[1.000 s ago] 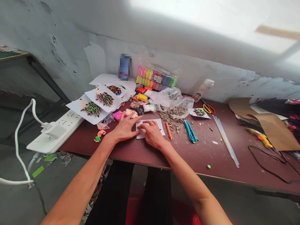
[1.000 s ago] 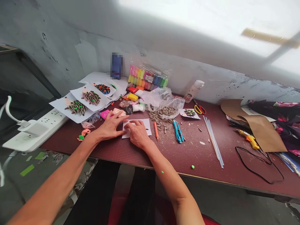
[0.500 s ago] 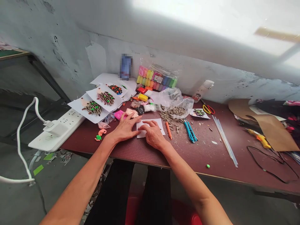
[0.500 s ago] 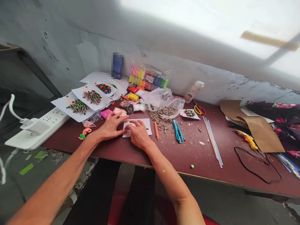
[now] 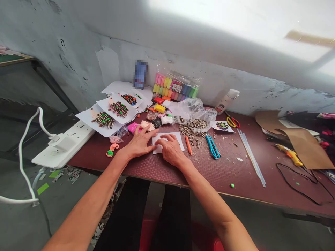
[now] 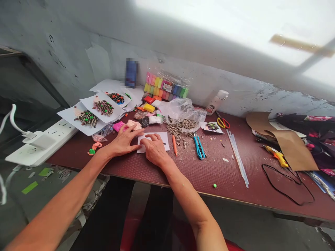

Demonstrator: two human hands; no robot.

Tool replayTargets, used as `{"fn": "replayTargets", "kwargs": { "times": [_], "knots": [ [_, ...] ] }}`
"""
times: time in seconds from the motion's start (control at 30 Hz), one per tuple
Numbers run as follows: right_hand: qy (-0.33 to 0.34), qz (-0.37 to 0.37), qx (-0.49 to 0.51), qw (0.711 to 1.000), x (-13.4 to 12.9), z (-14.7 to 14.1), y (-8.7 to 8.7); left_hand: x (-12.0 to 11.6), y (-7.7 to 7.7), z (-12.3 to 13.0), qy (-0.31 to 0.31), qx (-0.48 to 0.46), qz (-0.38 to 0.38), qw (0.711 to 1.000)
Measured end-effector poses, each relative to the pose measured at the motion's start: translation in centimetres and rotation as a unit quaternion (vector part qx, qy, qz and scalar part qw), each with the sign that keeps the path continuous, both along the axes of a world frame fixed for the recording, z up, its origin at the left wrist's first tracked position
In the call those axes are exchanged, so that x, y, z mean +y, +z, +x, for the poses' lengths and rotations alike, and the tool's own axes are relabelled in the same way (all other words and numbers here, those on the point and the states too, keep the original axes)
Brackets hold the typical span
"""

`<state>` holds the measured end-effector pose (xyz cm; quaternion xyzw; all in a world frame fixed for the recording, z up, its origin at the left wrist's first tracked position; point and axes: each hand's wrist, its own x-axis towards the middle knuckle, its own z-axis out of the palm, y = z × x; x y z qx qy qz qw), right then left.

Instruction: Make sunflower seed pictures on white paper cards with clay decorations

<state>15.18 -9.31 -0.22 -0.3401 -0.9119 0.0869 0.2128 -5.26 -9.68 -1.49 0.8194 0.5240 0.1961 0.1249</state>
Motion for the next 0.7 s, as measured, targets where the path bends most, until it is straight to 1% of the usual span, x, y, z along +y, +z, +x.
{"fn": "replayTargets", "kwargs": {
  "times": [0.17,0.33,0.53,0.7],
  "knots": [
    [-0.02,0.003,0.045,0.999,0.04,0.39,0.04,0.05,0.06,-0.05,-0.003,-0.001,-0.005,1.0],
    [-0.019,0.006,0.04,0.999,-0.13,0.6,-0.14,-0.08,0.13,0.12,0.001,-0.01,-0.001,1.0],
    [-0.009,-0.007,0.03,0.999,-0.31,0.43,-0.28,-0.26,0.49,0.52,-0.005,0.014,0.017,1.0],
    [-0.03,-0.024,0.08,0.996,-0.25,0.54,-0.47,-0.52,0.52,0.77,0.004,0.028,0.028,0.999]
  ]
}}
